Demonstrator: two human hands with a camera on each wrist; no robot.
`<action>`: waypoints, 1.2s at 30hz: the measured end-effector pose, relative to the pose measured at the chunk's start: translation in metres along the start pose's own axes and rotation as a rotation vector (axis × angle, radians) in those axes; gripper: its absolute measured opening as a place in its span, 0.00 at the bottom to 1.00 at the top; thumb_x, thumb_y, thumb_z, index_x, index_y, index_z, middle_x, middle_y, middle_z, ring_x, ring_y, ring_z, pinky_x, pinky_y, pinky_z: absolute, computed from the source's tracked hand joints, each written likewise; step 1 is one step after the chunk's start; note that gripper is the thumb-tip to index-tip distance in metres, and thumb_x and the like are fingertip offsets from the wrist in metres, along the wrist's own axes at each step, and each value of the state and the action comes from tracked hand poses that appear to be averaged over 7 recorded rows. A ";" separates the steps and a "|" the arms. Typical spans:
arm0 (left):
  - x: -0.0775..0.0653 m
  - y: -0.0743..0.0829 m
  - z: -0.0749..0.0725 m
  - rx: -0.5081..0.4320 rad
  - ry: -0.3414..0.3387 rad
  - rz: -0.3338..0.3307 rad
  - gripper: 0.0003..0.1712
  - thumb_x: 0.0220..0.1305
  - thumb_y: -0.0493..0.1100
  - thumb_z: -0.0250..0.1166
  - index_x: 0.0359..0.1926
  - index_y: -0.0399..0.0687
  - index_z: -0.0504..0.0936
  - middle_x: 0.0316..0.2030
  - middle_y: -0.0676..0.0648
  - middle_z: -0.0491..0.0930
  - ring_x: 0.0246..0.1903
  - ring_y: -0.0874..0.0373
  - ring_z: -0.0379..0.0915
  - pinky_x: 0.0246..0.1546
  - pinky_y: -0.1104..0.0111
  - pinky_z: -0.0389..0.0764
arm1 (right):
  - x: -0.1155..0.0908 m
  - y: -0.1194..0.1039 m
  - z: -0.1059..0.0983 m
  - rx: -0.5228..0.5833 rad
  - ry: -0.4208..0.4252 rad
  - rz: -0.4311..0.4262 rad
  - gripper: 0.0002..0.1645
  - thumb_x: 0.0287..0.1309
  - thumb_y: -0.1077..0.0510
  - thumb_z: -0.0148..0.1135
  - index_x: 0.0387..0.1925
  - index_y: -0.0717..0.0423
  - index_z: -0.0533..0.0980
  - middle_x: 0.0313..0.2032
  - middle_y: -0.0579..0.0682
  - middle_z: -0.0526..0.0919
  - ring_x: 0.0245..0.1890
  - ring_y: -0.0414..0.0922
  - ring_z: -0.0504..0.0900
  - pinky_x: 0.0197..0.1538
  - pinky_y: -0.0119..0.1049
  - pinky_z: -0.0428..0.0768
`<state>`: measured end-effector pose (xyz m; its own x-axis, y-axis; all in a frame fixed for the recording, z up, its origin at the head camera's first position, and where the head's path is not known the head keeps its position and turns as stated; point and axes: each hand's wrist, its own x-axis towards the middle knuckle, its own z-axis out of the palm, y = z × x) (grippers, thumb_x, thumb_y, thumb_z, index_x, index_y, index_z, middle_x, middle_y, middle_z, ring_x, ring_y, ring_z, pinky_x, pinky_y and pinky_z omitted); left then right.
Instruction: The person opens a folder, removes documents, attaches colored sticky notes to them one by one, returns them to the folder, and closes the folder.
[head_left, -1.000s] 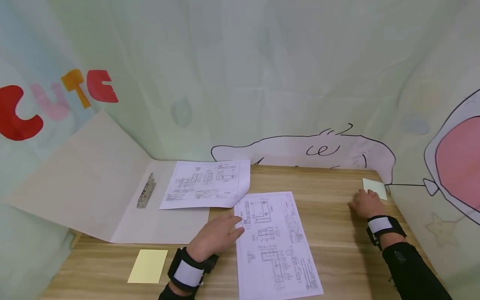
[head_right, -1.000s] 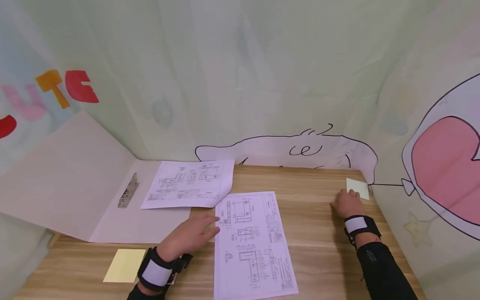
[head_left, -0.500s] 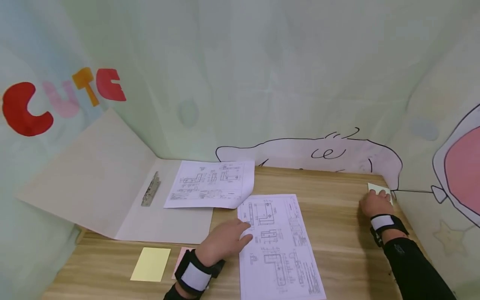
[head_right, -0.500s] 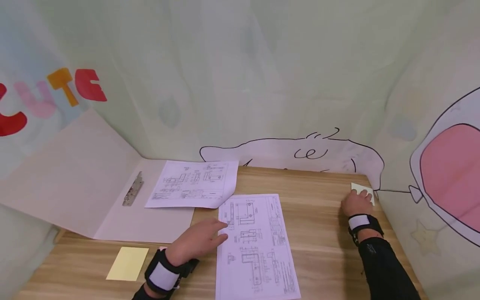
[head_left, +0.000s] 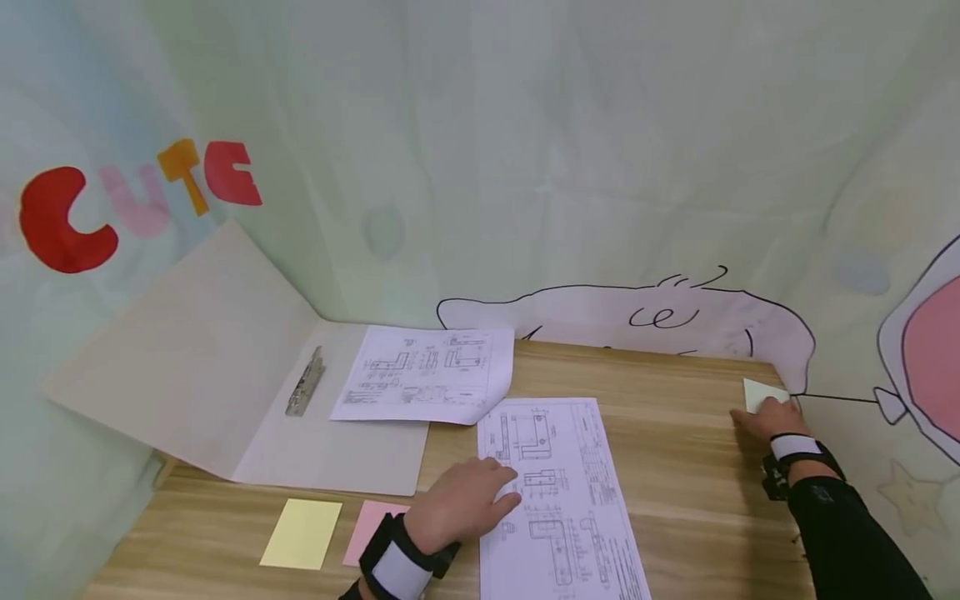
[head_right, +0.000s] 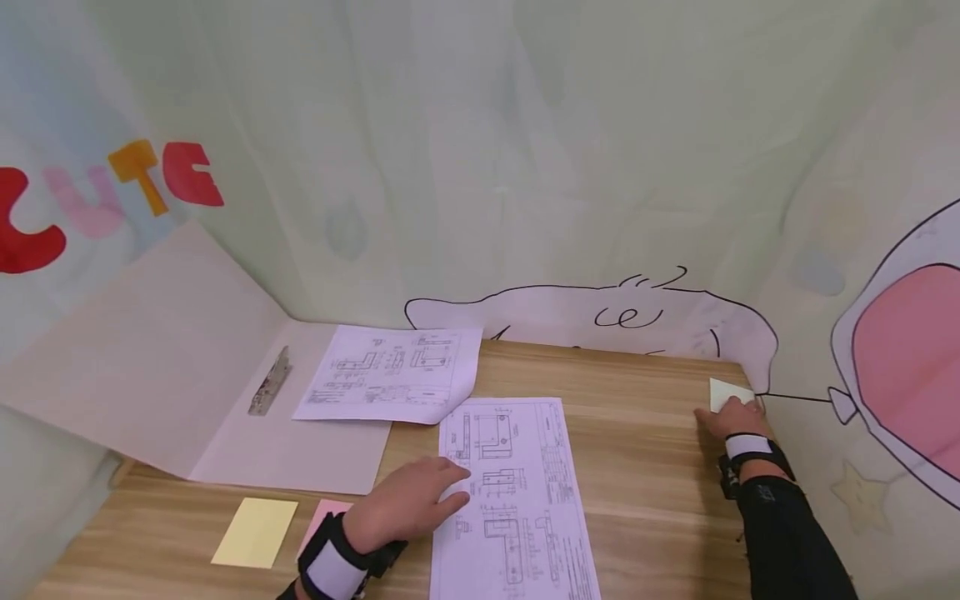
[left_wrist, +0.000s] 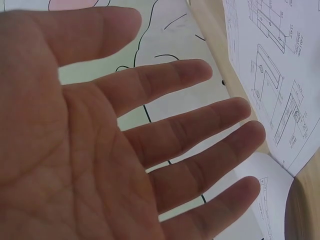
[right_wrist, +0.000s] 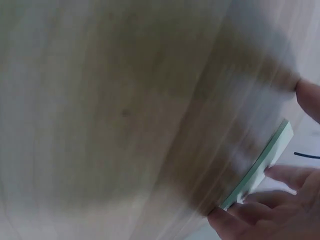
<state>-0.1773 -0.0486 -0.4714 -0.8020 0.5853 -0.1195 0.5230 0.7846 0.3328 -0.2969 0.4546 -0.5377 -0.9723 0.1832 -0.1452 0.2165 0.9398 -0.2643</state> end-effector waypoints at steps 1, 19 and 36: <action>0.001 0.000 0.000 -0.002 -0.003 0.005 0.23 0.68 0.53 0.53 0.55 0.45 0.78 0.47 0.46 0.78 0.47 0.53 0.74 0.46 0.60 0.75 | -0.001 0.001 -0.002 -0.005 -0.001 -0.008 0.41 0.60 0.44 0.51 0.41 0.88 0.65 0.39 0.81 0.70 0.44 0.73 0.67 0.47 0.59 0.68; 0.005 0.005 0.004 0.011 0.001 0.055 0.23 0.69 0.54 0.52 0.54 0.46 0.79 0.47 0.47 0.79 0.47 0.53 0.74 0.46 0.61 0.75 | -0.025 -0.030 -0.002 -0.042 0.067 0.085 0.28 0.50 0.57 0.50 0.38 0.85 0.66 0.29 0.71 0.74 0.27 0.60 0.74 0.28 0.50 0.73; 0.007 0.005 0.004 0.001 -0.005 0.083 0.22 0.68 0.53 0.54 0.54 0.44 0.79 0.46 0.46 0.79 0.47 0.52 0.74 0.45 0.60 0.75 | -0.034 -0.057 0.026 -0.193 0.284 -0.140 0.09 0.56 0.73 0.47 0.25 0.78 0.71 0.23 0.69 0.77 0.25 0.63 0.79 0.27 0.55 0.77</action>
<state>-0.1792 -0.0393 -0.4746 -0.7545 0.6491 -0.0965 0.5878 0.7339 0.3404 -0.2741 0.3875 -0.5430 -0.9828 0.0965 0.1572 0.0856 0.9935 -0.0747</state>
